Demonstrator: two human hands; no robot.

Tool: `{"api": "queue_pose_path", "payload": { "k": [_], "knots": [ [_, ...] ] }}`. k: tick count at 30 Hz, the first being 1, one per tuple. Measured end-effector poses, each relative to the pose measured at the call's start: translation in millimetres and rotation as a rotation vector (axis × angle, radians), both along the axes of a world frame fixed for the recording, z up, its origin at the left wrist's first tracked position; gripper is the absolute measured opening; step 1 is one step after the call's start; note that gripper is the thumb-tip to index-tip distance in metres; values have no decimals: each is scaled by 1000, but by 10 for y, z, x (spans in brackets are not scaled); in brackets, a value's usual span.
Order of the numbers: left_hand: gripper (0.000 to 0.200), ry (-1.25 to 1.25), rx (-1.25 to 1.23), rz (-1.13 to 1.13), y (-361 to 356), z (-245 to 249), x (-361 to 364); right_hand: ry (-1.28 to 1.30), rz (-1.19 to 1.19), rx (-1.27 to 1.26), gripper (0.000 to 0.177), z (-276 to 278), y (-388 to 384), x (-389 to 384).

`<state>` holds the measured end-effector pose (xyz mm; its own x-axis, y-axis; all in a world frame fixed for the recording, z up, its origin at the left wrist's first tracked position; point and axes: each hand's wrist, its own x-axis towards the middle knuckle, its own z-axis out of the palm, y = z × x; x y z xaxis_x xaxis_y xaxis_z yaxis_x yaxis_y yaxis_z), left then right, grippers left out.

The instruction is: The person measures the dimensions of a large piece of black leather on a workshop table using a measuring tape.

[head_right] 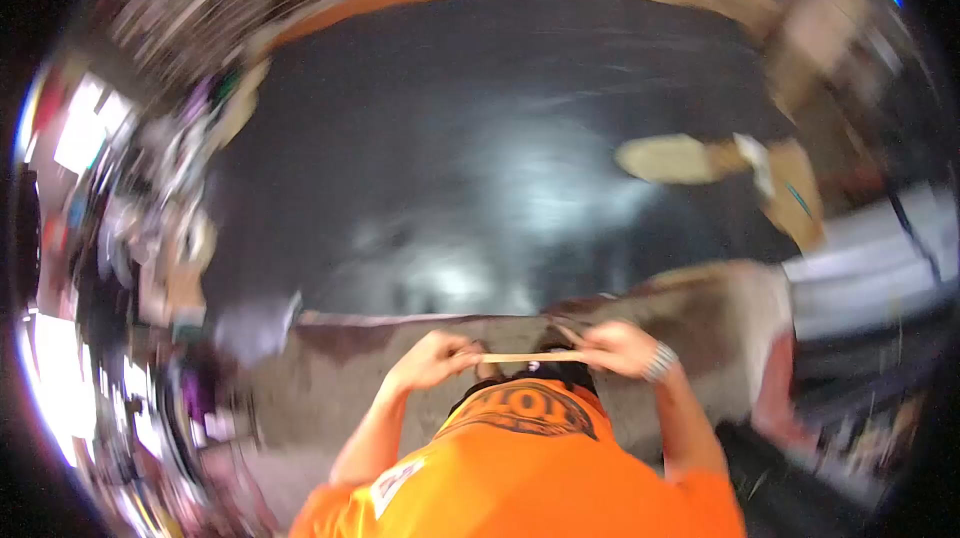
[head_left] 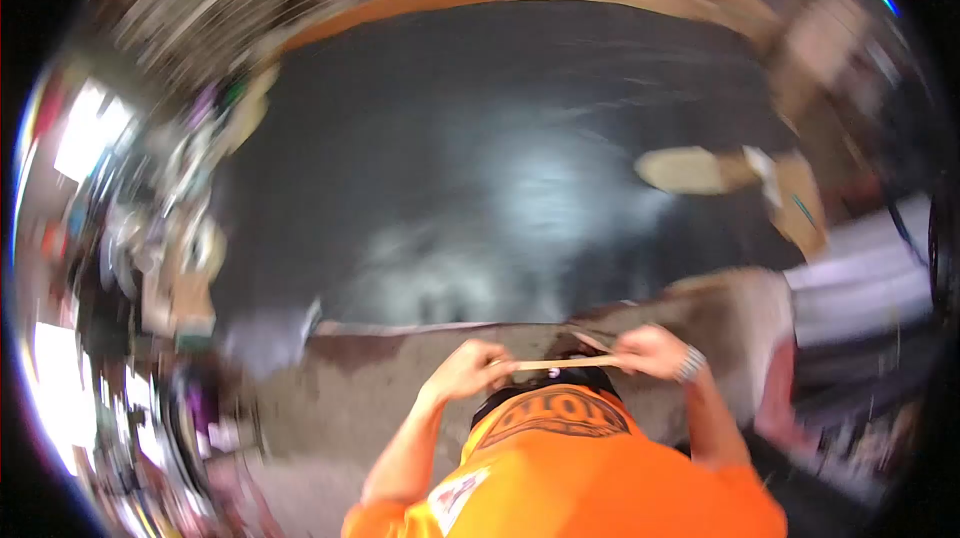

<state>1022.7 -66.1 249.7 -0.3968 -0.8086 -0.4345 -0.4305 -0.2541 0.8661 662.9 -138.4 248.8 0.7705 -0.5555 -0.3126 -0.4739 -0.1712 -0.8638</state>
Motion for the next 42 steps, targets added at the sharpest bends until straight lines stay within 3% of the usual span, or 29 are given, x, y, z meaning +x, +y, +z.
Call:
{"api": "queue_pose_path", "payload": {
  "k": [1,4,6,9,15,18,23,25,27,29,33,39,40,41,42],
  "knots": [
    [25,60,46,23,51,-241,197,39,-29,-3,16,111,-23,23],
    [24,-36,100,8,-87,-118,701,212,-269,154,16,316,-71,105],
    [26,-22,39,40,-184,-89,914,183,-295,163,19,280,-181,124],
    [23,7,60,222,-266,142,1057,183,-250,123,19,266,-461,155],
    [22,328,95,857,-172,-90,1544,238,-184,82,20,441,-1047,538],
    [23,387,55,964,-243,-205,2145,291,-181,78,17,466,-1300,576],
    [15,230,-28,1243,-569,-447,3663,385,-258,16,12,351,-1806,884],
    [14,88,-40,1291,-664,-645,4424,318,-339,163,13,286,-1986,1171],
    [13,-179,-105,1323,-718,-876,5194,408,-314,177,13,189,-2194,1510],
    [12,-498,-281,1375,-776,-1126,5873,450,-226,142,13,65,-2390,1865],
    [18,-1201,-282,1374,-891,-1194,6670,465,-152,132,13,-295,-2736,2400],
    [29,-1200,-223,1624,-977,-1255,6901,549,-150,91,12,-616,-3065,2882],
    [37,-1243,-326,1609,-900,-1352,6946,542,-203,156,12,-583,-3076,2963],
    [38,-1351,-443,1539,-829,-1382,6990,413,-103,144,8,-684,-3142,2943],
    [38,-1583,-332,1344,-770,-1343,7024,392,-61,166,9,-851,-3238,2865]
  ]
}}
